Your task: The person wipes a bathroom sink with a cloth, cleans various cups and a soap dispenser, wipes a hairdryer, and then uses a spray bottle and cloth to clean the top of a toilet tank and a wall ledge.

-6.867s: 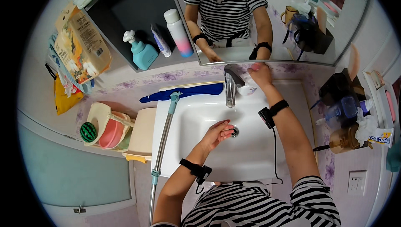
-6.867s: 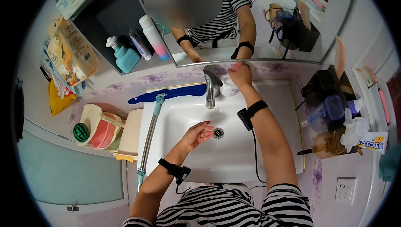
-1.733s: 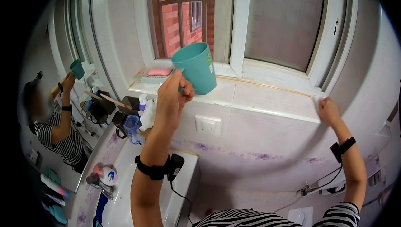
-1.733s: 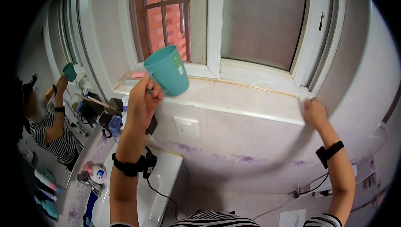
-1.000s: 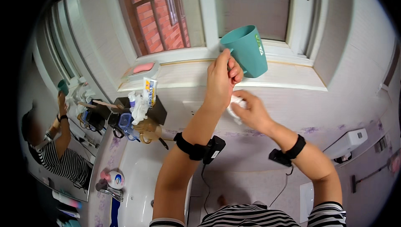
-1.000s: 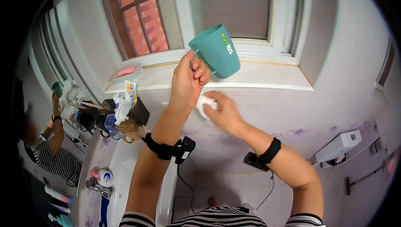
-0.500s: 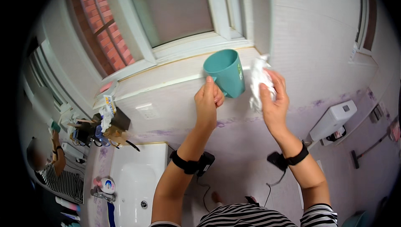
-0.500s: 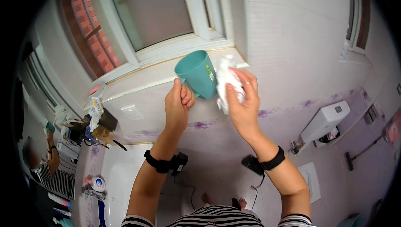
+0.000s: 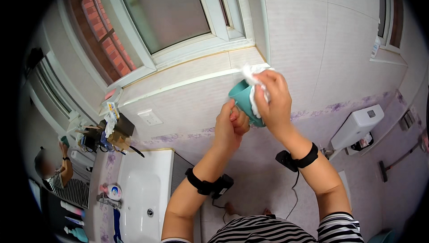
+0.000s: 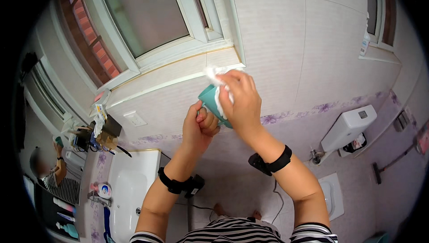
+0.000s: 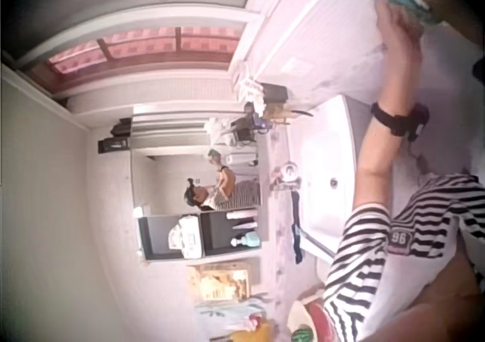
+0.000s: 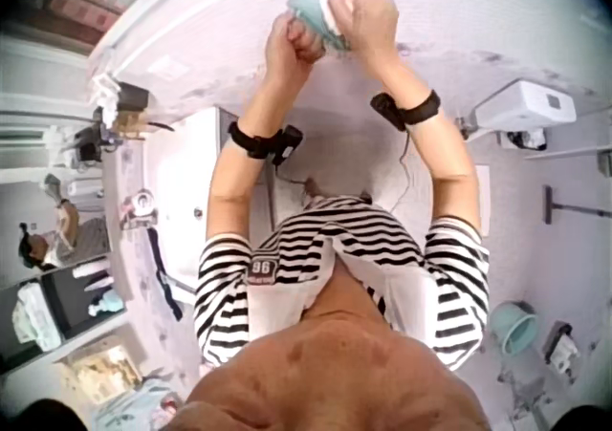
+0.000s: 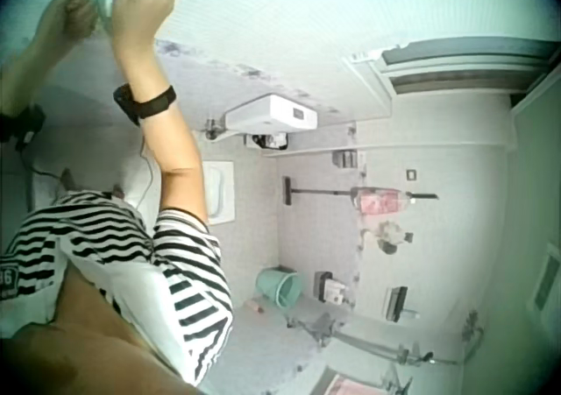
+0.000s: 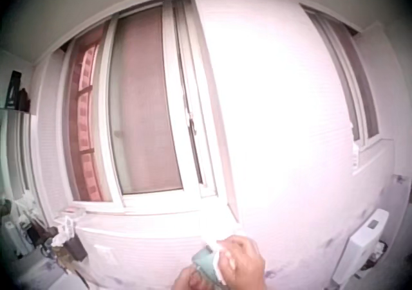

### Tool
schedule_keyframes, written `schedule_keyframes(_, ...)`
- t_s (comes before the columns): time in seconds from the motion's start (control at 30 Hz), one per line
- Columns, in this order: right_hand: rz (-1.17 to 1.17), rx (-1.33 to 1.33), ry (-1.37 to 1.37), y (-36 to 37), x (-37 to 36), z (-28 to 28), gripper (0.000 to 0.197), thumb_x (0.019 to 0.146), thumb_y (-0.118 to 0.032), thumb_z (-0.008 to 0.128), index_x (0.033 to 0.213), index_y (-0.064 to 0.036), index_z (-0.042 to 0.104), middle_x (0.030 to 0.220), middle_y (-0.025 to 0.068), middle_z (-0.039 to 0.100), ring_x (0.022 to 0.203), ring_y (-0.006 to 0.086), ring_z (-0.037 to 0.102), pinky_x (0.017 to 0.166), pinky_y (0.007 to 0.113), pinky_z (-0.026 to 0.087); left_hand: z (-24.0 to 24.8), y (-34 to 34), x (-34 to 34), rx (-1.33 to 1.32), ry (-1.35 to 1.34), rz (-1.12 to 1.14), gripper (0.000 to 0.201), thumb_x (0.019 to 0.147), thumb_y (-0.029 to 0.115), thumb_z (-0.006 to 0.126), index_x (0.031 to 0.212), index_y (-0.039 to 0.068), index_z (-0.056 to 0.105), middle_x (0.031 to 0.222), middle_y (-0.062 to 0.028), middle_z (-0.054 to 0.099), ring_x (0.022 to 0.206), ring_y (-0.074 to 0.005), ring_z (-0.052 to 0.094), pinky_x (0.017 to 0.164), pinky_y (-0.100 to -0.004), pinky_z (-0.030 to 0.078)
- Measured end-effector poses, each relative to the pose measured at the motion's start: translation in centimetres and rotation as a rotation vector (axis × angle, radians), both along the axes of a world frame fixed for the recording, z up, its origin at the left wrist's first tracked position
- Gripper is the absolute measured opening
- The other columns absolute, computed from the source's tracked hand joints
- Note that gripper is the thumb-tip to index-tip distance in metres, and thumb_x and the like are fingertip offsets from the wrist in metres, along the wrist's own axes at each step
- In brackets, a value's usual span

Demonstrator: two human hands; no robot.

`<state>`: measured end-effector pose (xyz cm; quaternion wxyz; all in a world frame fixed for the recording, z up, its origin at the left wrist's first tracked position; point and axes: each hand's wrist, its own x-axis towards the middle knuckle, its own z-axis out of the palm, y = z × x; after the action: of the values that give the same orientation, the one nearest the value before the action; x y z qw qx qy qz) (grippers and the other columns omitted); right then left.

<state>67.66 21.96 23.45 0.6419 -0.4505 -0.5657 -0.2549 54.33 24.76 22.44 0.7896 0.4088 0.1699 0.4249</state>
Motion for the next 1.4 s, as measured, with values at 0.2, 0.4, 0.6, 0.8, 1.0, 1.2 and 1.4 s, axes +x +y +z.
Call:
schedule_keyframes(0.2, 0.799, -0.631, 0.677, 0.4, 2.2, -1.0, 0.031, 0.091, -0.02, 0.044, 0.11, 0.0015, 0.055, 0.099, 0.0077, 0.06, 0.087, 0.0098, 0.054, 0.071, 0.026, 0.045, -0.5, 0.6, -1.9, -0.02, -0.085, -0.028, 0.045, 0.089, 0.032, 0.035, 0.048, 0.019, 0.022, 0.042, 0.0054, 0.016, 0.039, -0.0096, 0.016, 0.04, -0.0243, 0.015)
schedule_keyframes(0.4, 1.023, -0.925, 0.874, 0.5, 3.4, -1.9, 0.035, 0.091, -0.026, 0.043, 0.117, -0.0047, 0.053, 0.098, 0.006, 0.06, 0.085, 0.013, 0.056, 0.072, 0.027, 0.046, -2.3, 1.9, -3.7, -0.124, -0.196, -0.261, 0.044, 0.088, 0.034, 0.033, 0.049, 0.019, 0.022, 0.042, 0.0053, 0.017, 0.039, -0.0091, 0.016, 0.039, -0.0239, 0.014)
schedule_keyframes(0.6, 1.422, -1.122, 1.077, -0.8, 1.5, -3.9, 0.036, 0.09, -0.034, 0.043, 0.111, -0.0079, 0.055, 0.098, 0.0052, 0.058, 0.084, 0.0135, 0.056, 0.066, 0.031, 0.047, -2.5, 2.6, -3.8, -0.277, -0.27, -0.349, 0.043, 0.09, 0.036, 0.037, 0.052, 0.019, 0.03, 0.042, 0.0067, 0.02, 0.037, -0.0051, 0.018, 0.036, -0.019, 0.015)
schedule_keyframes(0.8, 1.126, -0.985, 0.906, -0.5, -0.4, -2.6, 0.034, 0.092, -0.031, 0.042, 0.111, -0.0056, 0.054, 0.097, 0.0048, 0.058, 0.084, 0.0133, 0.055, 0.071, 0.028, 0.045, -3.4, 2.9, -2.6, -0.109, 0.055, 0.175, 0.031, 0.092, 0.037, 0.039, 0.077, 0.013, 0.052, 0.052, 0.0049, 0.043, 0.039, -0.0041, 0.032, 0.036, -0.0169, 0.025)
schedule_keyframes(1.0, 0.923, -0.478, 0.393, -0.2, -2.7, -1.9, 0.037, 0.094, -0.027, 0.037, 0.113, 0.0016, 0.051, 0.088, 0.0067, 0.058, 0.081, 0.0113, 0.054, 0.072, 0.025, 0.043, -2.7, 2.7, -1.5, 0.061, 0.009, 0.29, 0.027, 0.091, 0.022, 0.047, 0.113, 0.007, 0.051, 0.098, -0.0043, 0.056, 0.091, -0.0152, 0.056, 0.075, -0.0275, 0.048)
schedule_keyframes(1.2, 1.215, -0.83, 0.716, -2.1, -5.9, -3.8, 0.036, 0.094, -0.031, 0.036, 0.107, -0.0022, 0.053, 0.086, 0.0059, 0.057, 0.083, 0.0127, 0.053, 0.077, 0.027, 0.043, -4.5, 5.3, -3.6, 0.346, 0.034, 0.404, 0.016, 0.086, 0.011, 0.052, 0.102, 0.006, 0.053, 0.089, -0.0021, 0.055, 0.081, -0.0101, 0.054, 0.065, -0.0243, 0.045)
schedule_keyframes(1.4, 1.552, -0.597, 1.453, 0.1, -8.8, -6.1, 0.03, 0.093, -0.029, 0.037, 0.108, -0.0081, 0.052, 0.096, 0.004, 0.057, 0.09, 0.0143, 0.054, 0.077, 0.03, 0.043, -4.2, 5.3, -5.6, 0.298, 0.079, 0.999, 0.026, 0.091, 0.021, 0.038, 0.071, 0.008, 0.049, 0.066, -0.0027, 0.051, 0.06, -0.0105, 0.05, 0.057, -0.0253, 0.043)
